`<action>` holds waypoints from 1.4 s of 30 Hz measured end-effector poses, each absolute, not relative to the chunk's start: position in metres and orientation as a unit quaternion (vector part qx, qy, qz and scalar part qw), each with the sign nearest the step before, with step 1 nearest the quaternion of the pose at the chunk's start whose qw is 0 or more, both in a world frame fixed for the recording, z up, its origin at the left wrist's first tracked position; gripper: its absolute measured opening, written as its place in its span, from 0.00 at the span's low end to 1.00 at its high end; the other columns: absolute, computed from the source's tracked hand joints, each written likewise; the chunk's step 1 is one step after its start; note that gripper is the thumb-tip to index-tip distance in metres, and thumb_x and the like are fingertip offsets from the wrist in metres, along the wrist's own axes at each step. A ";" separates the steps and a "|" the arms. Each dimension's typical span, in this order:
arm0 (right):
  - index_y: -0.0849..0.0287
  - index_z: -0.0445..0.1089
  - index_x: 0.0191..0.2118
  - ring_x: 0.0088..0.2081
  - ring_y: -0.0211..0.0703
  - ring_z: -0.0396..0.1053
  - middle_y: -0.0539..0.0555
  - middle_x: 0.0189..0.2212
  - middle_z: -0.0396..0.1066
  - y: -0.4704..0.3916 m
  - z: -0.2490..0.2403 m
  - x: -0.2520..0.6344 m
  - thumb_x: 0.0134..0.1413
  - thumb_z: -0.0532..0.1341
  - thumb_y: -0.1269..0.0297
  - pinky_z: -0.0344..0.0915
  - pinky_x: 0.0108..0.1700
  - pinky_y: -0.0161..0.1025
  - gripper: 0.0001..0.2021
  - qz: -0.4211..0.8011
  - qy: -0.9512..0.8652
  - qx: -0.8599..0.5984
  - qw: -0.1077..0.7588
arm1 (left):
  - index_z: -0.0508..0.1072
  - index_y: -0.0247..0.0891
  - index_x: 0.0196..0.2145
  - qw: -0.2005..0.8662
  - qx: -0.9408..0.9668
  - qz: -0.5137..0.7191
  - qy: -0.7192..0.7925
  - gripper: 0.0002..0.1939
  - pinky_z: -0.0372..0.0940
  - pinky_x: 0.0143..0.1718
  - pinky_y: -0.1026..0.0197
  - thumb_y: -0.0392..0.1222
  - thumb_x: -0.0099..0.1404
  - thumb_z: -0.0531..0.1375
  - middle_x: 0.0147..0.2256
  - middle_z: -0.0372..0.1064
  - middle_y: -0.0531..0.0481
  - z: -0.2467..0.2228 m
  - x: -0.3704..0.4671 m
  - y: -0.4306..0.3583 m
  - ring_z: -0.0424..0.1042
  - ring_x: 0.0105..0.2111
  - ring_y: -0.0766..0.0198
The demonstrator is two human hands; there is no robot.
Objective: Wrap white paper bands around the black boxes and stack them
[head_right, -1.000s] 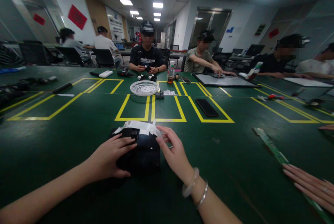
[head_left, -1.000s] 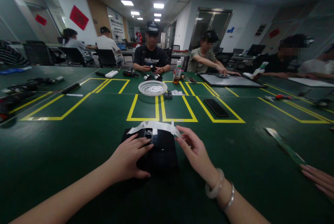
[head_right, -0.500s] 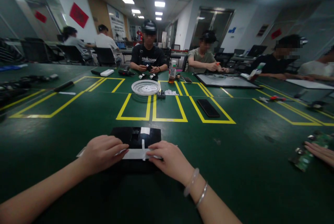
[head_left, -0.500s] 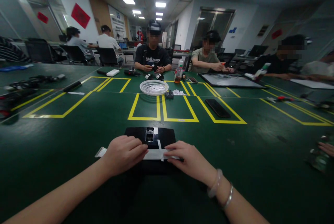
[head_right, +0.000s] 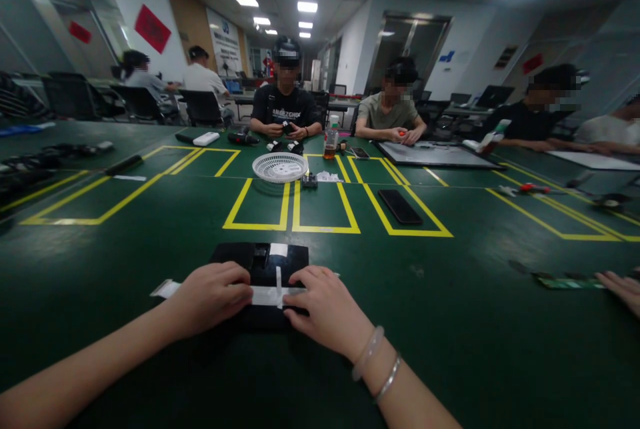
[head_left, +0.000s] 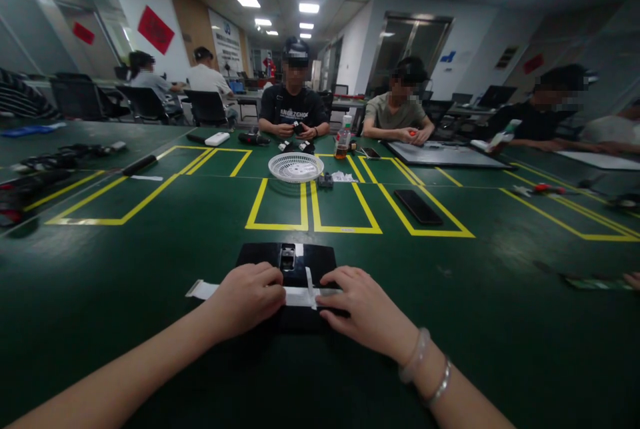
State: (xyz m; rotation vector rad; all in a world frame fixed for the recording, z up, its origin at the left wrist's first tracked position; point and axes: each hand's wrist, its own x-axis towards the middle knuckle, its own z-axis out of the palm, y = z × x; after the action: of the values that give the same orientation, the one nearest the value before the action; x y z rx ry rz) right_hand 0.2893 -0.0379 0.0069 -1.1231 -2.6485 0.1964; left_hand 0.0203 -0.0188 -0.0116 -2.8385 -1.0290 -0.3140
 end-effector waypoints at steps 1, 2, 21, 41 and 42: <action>0.47 0.77 0.45 0.52 0.50 0.66 0.52 0.50 0.70 -0.038 0.007 0.289 0.57 0.65 0.63 0.62 0.55 0.53 0.10 0.064 -0.911 -0.385 0.133 | 0.76 0.41 0.41 0.050 -0.932 -0.109 -0.342 0.09 0.65 0.39 0.57 0.40 0.62 0.68 0.45 0.70 0.48 -0.012 0.020 -0.019 0.70 0.42 0.54; 0.47 0.77 0.44 0.52 0.50 0.66 0.52 0.50 0.70 -0.038 0.006 0.289 0.56 0.66 0.63 0.62 0.55 0.53 0.09 0.060 -0.911 -0.384 0.139 | 0.76 0.41 0.46 0.046 -0.931 -0.114 -0.345 0.16 0.65 0.45 0.53 0.45 0.61 0.70 0.49 0.68 0.47 -0.012 0.020 -0.019 0.68 0.47 0.51; 0.55 0.74 0.43 0.42 0.47 0.69 0.55 0.39 0.74 -0.028 0.007 0.297 0.61 0.60 0.71 0.63 0.48 0.49 0.08 -0.026 -0.843 -0.422 0.332 | 0.68 0.38 0.59 -0.057 -0.926 -0.109 -0.358 0.42 0.43 0.67 0.42 0.59 0.51 0.71 0.56 0.65 0.44 -0.008 0.012 -0.013 0.64 0.56 0.46; 0.55 0.73 0.46 0.40 0.46 0.69 0.54 0.38 0.74 -0.029 0.003 0.296 0.62 0.57 0.72 0.62 0.46 0.47 0.11 0.002 -0.860 -0.415 0.296 | 0.74 0.28 0.45 0.239 -0.625 -0.316 -0.673 0.44 0.50 0.37 0.49 0.75 0.55 0.52 0.20 0.67 0.48 -0.016 -0.201 0.049 0.71 0.42 0.42; 0.55 0.72 0.47 0.40 0.46 0.69 0.54 0.38 0.74 -0.029 0.002 0.296 0.62 0.57 0.73 0.61 0.46 0.47 0.12 0.006 -0.861 -0.414 0.294 | 0.75 0.30 0.41 0.246 -0.618 -0.330 -0.670 0.41 0.48 0.37 0.48 0.74 0.54 0.54 0.16 0.62 0.50 -0.020 -0.217 0.048 0.70 0.43 0.41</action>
State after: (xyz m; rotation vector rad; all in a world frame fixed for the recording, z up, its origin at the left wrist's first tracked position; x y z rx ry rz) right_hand 0.2955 -0.0294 0.0024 -1.1023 -2.2933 0.0153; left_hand -0.2166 0.0476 -0.0198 -1.6852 -1.8282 -0.9005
